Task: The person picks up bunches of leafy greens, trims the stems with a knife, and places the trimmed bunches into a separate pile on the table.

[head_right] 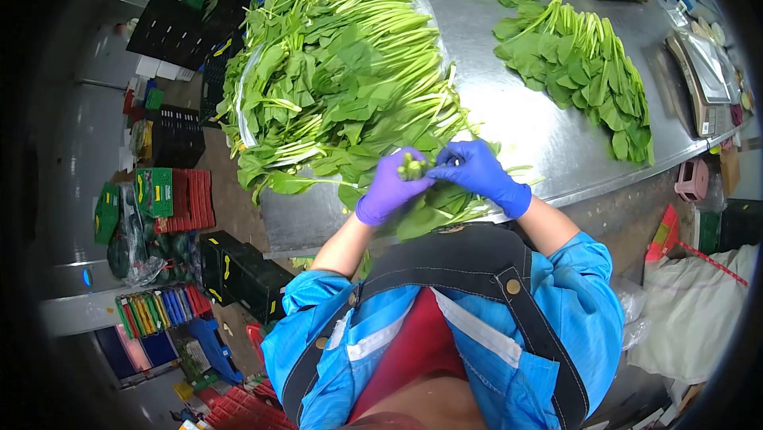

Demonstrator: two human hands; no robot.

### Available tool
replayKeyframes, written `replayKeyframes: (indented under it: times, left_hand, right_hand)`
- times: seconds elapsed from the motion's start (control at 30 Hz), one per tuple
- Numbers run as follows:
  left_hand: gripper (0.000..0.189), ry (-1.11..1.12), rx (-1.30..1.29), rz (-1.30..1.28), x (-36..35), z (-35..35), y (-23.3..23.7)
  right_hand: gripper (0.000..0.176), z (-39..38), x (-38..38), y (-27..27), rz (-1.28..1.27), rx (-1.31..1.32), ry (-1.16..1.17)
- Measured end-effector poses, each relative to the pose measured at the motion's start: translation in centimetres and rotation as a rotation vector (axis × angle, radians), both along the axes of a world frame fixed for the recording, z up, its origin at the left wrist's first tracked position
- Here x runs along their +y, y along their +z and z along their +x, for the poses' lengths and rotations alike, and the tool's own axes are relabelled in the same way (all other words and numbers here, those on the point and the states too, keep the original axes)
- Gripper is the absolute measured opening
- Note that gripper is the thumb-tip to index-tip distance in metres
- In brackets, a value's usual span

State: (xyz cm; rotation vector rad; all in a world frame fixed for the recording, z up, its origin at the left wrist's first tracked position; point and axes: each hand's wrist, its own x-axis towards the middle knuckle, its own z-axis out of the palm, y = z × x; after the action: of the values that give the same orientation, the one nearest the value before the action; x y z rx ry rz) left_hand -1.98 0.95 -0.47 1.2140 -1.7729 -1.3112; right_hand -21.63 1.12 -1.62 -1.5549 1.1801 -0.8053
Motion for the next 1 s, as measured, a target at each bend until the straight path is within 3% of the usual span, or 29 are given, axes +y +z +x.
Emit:
replayKeyframes:
  times: [0.03, 0.1, 0.13, 0.17, 0.23, 0.27, 0.33, 0.5, 0.57, 0.7, 0.8, 0.9, 0.93, 1.0]
  left_hand:
    - [0.022, 0.069, -0.028, -0.011, 0.0, 0.5, -0.5]
    - [0.025, 0.206, 0.086, -0.036, -0.1, 2.1, 1.0]
    - [0.027, 0.293, 0.174, -0.028, -0.1, 2.9, 2.5]
    - [0.027, 0.381, 0.301, 0.005, -0.2, 4.5, 2.3]
    - [0.032, 0.420, 0.321, 0.005, -0.3, 6.3, 6.3]
    - [0.035, 0.395, 0.405, 0.063, -0.1, 7.4, 7.6]
    - [0.037, 0.377, 0.488, 0.118, 0.1, 8.0, 8.2]
    - [0.025, 0.349, 0.272, 0.181, 0.1, 7.2, 7.7]
    - [0.021, 0.350, 0.283, 0.207, 0.2, 7.0, 7.2]
    - [0.016, 0.248, 0.258, 0.260, -0.3, 6.9, 5.7]
    - [0.017, 0.134, 0.077, 0.181, -0.7, 6.0, 4.8]
    - [0.014, 0.101, 0.080, 0.204, -0.9, 5.0, 5.0]
    - [0.014, 0.097, 0.079, 0.206, -0.9, 4.4, 5.3]
    - [0.017, 0.049, 0.140, 0.238, -1.0, 2.9, 6.0]
  right_hand:
    - [0.024, -0.4, -0.5, -0.4, 0.002, -0.002, 0.005]
    - [0.026, -1.6, -1.8, -1.7, 0.383, -0.163, 0.004]
    - [0.025, -2.5, -2.8, -2.3, 0.417, -0.142, 0.024]
    - [0.016, -3.7, -3.7, -4.2, 0.275, 0.056, 0.028]
    - [0.019, -5.0, -4.9, -7.0, -0.199, 0.714, -0.036]
    - [0.019, -5.3, -5.8, -8.8, -0.201, 0.715, -0.034]
    - [0.026, -5.4, -7.0, -12.7, -0.195, 0.555, -0.245]
    - [0.028, -5.6, -6.9, -15.4, -0.206, 0.754, -0.173]
    - [0.025, -7.0, -6.3, -14.7, -0.072, 0.543, -0.053]
    - [0.024, -9.2, -4.9, -7.9, 0.236, 0.203, -0.034]
    - [0.021, -11.8, -4.6, -5.1, -0.054, 0.351, -0.156]
    - [0.020, -11.6, -2.9, 1.3, 0.072, 0.208, -0.263]
    - [0.020, -11.5, -2.3, 2.3, 0.040, 0.117, -0.284]
    - [0.021, -10.5, -1.7, 4.1, -0.066, 0.174, -0.214]
